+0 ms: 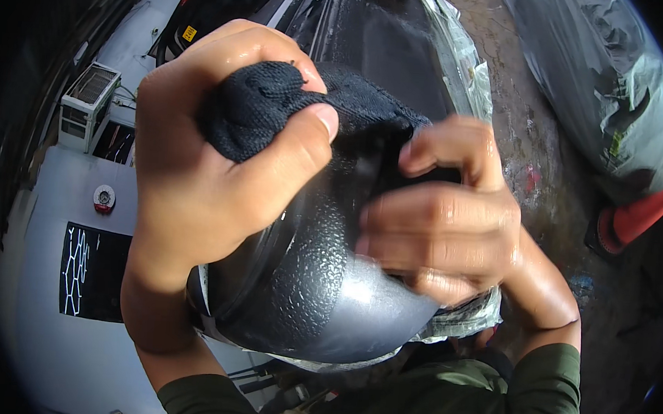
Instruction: The person sands a section of a car panel by hand using a sanding block, dipping the block and a cloth into a bucket of water to wet the surface and wipe away debris between sanding passes.
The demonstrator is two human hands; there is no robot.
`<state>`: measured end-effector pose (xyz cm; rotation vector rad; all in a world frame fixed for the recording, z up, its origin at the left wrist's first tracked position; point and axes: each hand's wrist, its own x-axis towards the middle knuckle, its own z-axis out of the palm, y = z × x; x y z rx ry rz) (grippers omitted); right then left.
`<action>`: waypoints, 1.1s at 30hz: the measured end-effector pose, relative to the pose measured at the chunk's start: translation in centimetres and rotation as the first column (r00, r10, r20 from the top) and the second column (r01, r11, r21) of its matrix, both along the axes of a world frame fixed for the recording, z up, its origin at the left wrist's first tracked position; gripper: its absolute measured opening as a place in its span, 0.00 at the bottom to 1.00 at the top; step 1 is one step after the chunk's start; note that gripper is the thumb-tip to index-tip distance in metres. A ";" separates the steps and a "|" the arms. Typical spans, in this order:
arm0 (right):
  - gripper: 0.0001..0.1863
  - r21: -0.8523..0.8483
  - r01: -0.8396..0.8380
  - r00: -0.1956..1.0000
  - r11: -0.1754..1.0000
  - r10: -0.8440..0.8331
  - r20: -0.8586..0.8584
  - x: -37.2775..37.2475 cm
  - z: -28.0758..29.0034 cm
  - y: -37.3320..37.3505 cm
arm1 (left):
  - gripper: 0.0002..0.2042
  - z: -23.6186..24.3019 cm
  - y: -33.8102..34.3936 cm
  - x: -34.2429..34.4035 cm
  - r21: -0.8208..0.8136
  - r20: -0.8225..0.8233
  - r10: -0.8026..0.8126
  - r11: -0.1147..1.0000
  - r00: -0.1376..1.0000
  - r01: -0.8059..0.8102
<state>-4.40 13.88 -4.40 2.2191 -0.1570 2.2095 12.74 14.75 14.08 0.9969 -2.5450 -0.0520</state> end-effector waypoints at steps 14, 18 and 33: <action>0.14 0.018 -0.088 0.995 0.996 0.087 0.047 0.4 -0.4 -0.3 | 0.08 -0.3 0.0 0.2 0.022 0.009 0.004 1.000 1.000 -0.005; 0.16 -0.107 -0.143 0.986 0.984 0.151 0.072 1.0 -0.1 0.2 | 0.08 0.0 0.1 0.0 0.022 0.026 0.003 1.000 1.000 -0.003; 0.14 -0.078 -0.096 0.992 0.992 0.102 0.075 0.9 0.2 -0.4 | 0.09 0.2 0.1 0.0 0.048 -0.005 0.017 0.999 1.000 -0.017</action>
